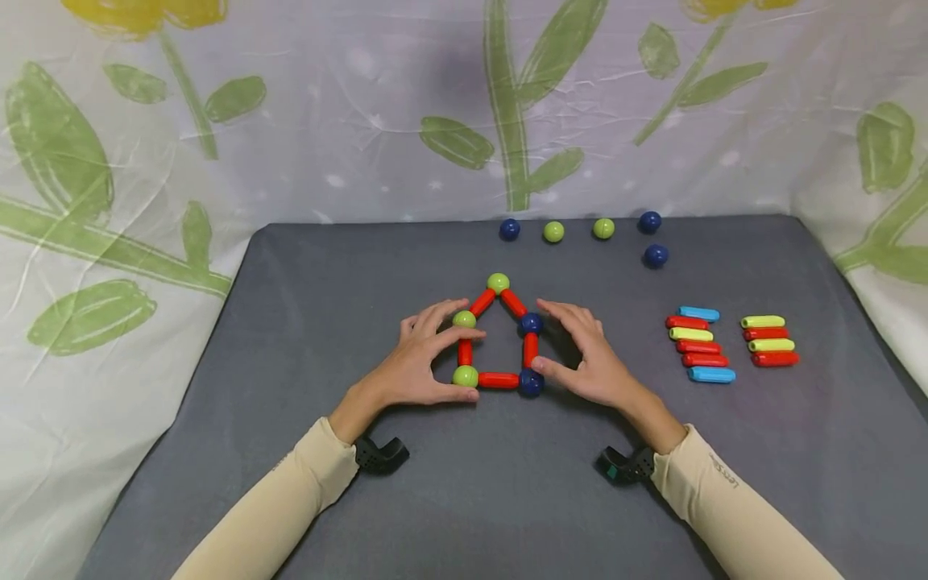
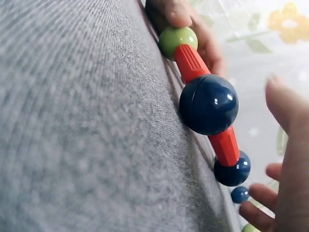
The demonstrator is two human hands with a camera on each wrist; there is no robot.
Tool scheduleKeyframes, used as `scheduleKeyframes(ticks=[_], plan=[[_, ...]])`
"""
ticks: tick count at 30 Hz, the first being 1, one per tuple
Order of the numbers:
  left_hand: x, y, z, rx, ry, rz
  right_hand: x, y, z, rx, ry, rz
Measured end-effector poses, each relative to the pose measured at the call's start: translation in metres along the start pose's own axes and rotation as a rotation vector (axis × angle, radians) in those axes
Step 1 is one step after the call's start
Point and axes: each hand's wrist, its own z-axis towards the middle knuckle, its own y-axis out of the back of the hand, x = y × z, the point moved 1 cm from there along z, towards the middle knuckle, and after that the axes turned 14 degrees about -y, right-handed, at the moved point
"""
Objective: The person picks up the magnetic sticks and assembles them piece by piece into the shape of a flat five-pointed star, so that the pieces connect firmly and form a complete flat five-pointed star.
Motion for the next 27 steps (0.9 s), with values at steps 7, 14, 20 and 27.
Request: scheduleKeyframes(ticks=[7,14,20,27], plan=[[-0.002,-0.003,0.000,-0.020,-0.030,-0.022,-0.005,0.035,0.009,-0.274,-0.018,-0.096],[-0.002,-0.003,0.001,-0.047,-0.030,-0.043,-0.037,0.117,-0.004,-0.316,-0.285,-0.304],[0.001,-0.003,0.000,-0.065,-0.034,-0.050,-0.061,0.156,-0.019,-0.222,-0.500,-0.360],[0.002,-0.005,0.002,-0.067,-0.019,-0.031,-0.073,0.160,-0.020,-0.199,-0.555,-0.356]])
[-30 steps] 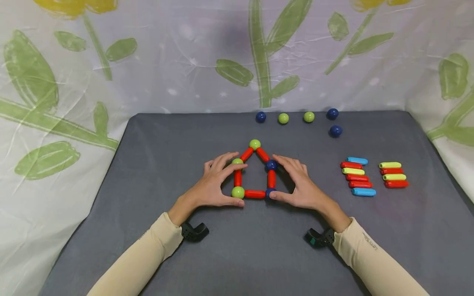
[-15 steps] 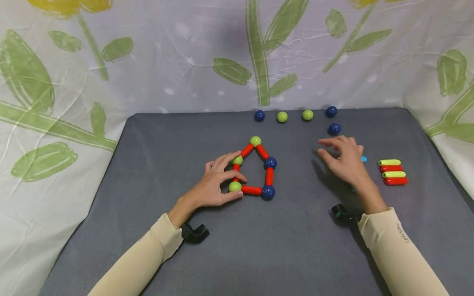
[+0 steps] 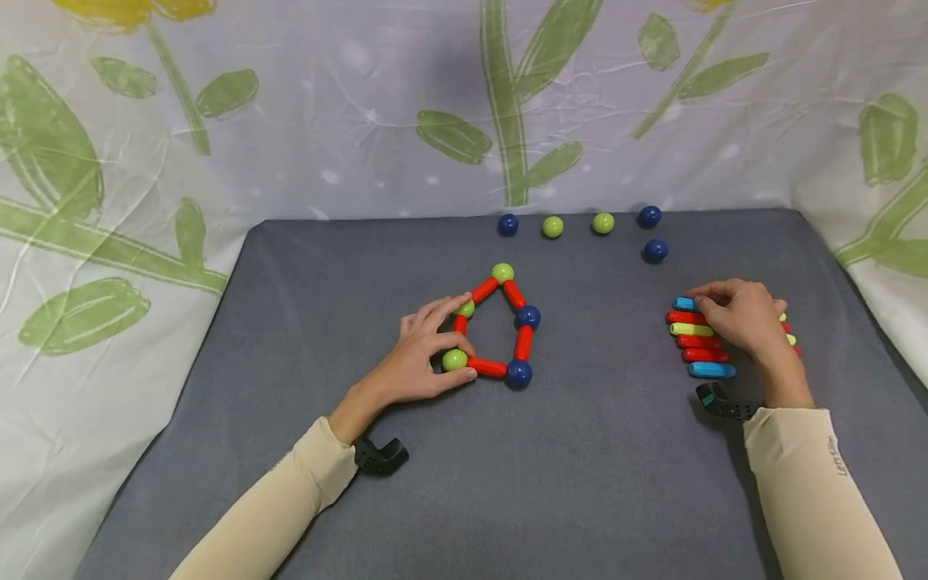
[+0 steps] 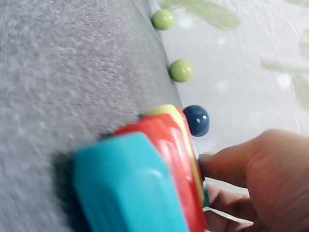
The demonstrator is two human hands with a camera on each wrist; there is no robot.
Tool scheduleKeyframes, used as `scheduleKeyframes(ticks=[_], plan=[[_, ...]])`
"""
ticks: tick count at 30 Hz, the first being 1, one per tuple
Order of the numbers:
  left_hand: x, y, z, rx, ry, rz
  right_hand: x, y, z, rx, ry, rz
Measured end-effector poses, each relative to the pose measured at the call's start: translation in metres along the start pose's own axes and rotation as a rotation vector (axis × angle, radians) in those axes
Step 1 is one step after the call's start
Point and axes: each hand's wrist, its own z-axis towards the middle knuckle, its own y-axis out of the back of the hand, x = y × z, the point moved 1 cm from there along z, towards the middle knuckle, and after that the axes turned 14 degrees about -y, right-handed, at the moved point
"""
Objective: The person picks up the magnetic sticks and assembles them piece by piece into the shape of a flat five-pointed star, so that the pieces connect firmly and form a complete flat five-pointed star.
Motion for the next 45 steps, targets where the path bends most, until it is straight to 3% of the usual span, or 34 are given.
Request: scheduleKeyframes(ticks=[6,13,16,19,24,31,35,39,45], plan=[[0.000,0.001,0.002,-0.003,0.017,0.009,0.012,-0.014,-0.001,-0.081,0.015,0.033],[0.001,0.001,0.001,-0.006,0.032,0.014,0.053,-0.045,-0.013,-0.140,0.216,0.004],[0.002,0.000,0.000,-0.016,0.034,0.013,0.070,-0.059,-0.022,-0.102,0.339,0.014],[0.002,0.000,0.001,-0.026,0.038,0.018,0.082,-0.068,-0.030,0.014,0.429,0.020],[0.001,0.001,0.002,-0.040,0.075,0.023,0.085,-0.075,-0.034,0.212,0.465,0.006],[0.002,0.002,0.000,-0.058,0.111,0.030,0.088,-0.080,-0.034,0.199,0.554,0.040],[0.003,0.002,0.000,-0.057,0.123,0.038,0.099,-0.090,-0.041,0.258,0.608,0.099],[0.003,0.002,-0.001,-0.064,0.122,0.026,0.111,-0.100,-0.052,0.317,0.622,0.181],[0.003,0.002,0.000,-0.081,0.109,0.020,0.120,-0.110,-0.064,0.287,0.624,0.192]])
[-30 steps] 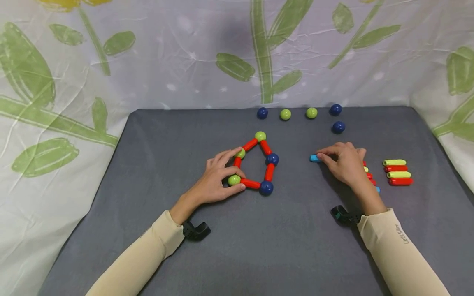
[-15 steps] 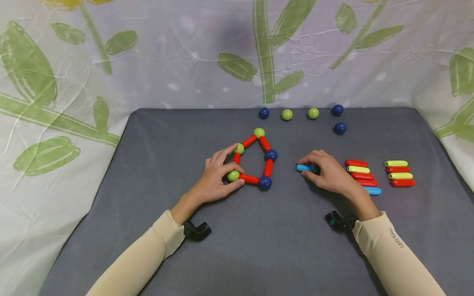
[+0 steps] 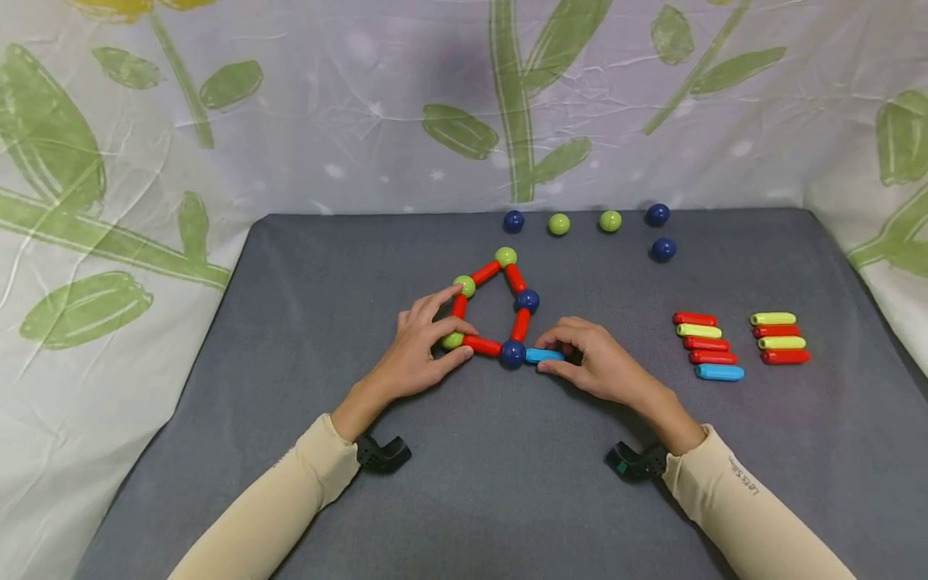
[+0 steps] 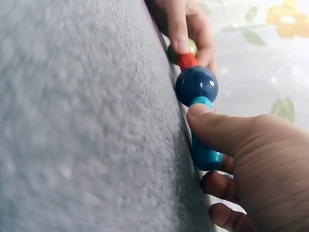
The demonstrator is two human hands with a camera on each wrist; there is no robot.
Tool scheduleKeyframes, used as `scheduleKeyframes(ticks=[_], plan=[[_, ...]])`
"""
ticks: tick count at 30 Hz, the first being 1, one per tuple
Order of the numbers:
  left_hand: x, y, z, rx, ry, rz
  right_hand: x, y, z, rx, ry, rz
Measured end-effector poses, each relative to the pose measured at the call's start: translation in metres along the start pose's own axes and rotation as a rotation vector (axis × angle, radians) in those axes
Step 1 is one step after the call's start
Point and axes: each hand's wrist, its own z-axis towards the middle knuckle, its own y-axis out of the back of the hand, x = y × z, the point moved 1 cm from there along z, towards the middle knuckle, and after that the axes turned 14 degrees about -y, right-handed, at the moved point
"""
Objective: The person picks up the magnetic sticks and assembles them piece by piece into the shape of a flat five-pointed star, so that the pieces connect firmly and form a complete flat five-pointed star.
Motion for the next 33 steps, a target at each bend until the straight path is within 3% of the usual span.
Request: scheduleKeyframes(ticks=[8,11,14,17,20,25,29,33], plan=[[0.000,0.000,0.001,-0.035,0.013,0.029,0.003,-0.004,0.000,-0.026,0.019,0.026],[0.002,-0.001,0.001,-0.064,0.037,0.050,-0.002,0.007,0.001,-0.058,0.013,0.038],[0.003,-0.001,0.001,-0.084,0.053,0.060,-0.012,0.029,0.001,-0.138,-0.007,-0.026],[0.003,0.000,0.001,-0.083,0.060,0.065,-0.027,0.056,-0.004,-0.207,-0.079,-0.145],[0.002,0.000,0.001,-0.060,0.052,0.074,-0.044,0.086,-0.014,-0.224,-0.211,-0.266],[0.000,0.000,0.001,-0.018,0.038,0.074,-0.071,0.124,-0.035,-0.102,-0.495,-0.351],[0.000,0.000,0.002,-0.015,0.038,0.076,-0.082,0.137,-0.042,-0.007,-0.616,-0.331],[0.001,-0.001,0.003,-0.025,0.045,0.081,-0.084,0.131,-0.039,-0.026,-0.637,-0.287]])
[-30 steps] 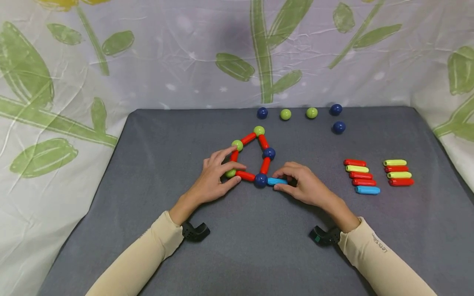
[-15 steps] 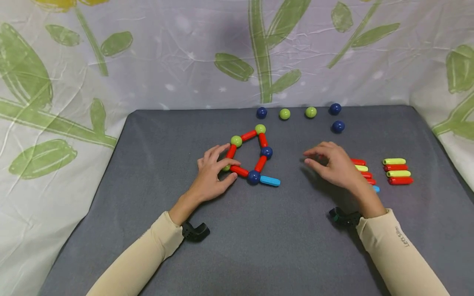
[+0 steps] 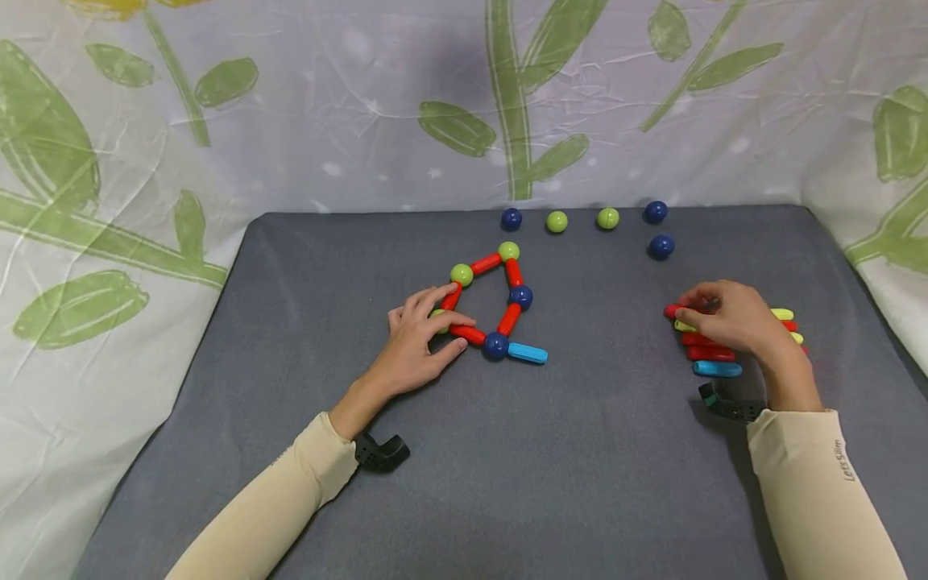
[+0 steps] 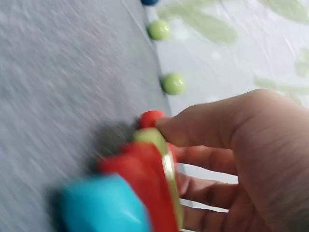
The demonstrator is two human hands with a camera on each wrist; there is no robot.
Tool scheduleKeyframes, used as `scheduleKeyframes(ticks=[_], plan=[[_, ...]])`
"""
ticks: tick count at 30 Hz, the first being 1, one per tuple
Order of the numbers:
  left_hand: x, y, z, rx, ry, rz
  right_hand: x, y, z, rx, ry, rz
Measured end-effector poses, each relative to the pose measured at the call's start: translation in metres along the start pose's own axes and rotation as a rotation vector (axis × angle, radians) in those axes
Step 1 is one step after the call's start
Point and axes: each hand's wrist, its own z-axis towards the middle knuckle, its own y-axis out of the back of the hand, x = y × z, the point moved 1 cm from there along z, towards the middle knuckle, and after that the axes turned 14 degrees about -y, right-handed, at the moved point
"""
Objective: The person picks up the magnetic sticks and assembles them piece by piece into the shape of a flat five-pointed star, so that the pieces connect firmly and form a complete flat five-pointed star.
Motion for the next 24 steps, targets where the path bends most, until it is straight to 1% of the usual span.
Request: scheduleKeyframes(ticks=[2,3,5,9,10,12,15,18,22,24], plan=[[0.001,0.000,0.000,-0.003,0.004,0.001,0.007,-0.006,0.002,-0.026,0.024,0.023],[0.001,0.000,0.000,-0.002,0.004,0.001,0.011,-0.010,0.002,-0.042,0.051,0.029],[0.001,0.000,0.000,-0.001,0.005,-0.002,0.022,-0.017,0.001,-0.086,0.133,0.031],[0.000,0.001,0.000,0.004,0.007,-0.011,0.050,-0.038,-0.004,-0.173,0.330,0.037],[0.000,0.001,0.000,0.004,0.005,-0.013,0.058,-0.044,-0.005,-0.189,0.365,0.042],[-0.001,0.001,0.000,0.004,-0.003,-0.018,0.072,-0.056,-0.008,-0.204,0.408,0.061],[-0.001,0.001,-0.001,0.018,-0.025,-0.031,0.089,-0.074,-0.013,-0.209,0.422,0.109],[-0.001,0.001,-0.002,0.043,-0.056,-0.049,0.101,-0.089,-0.017,-0.235,0.424,0.151],[-0.002,0.001,-0.002,0.078,-0.091,-0.071,0.110,-0.100,-0.022,-0.275,0.443,0.207],[-0.002,0.000,-0.002,0.091,-0.103,-0.083,0.112,-0.102,-0.023,-0.270,0.447,0.233]])
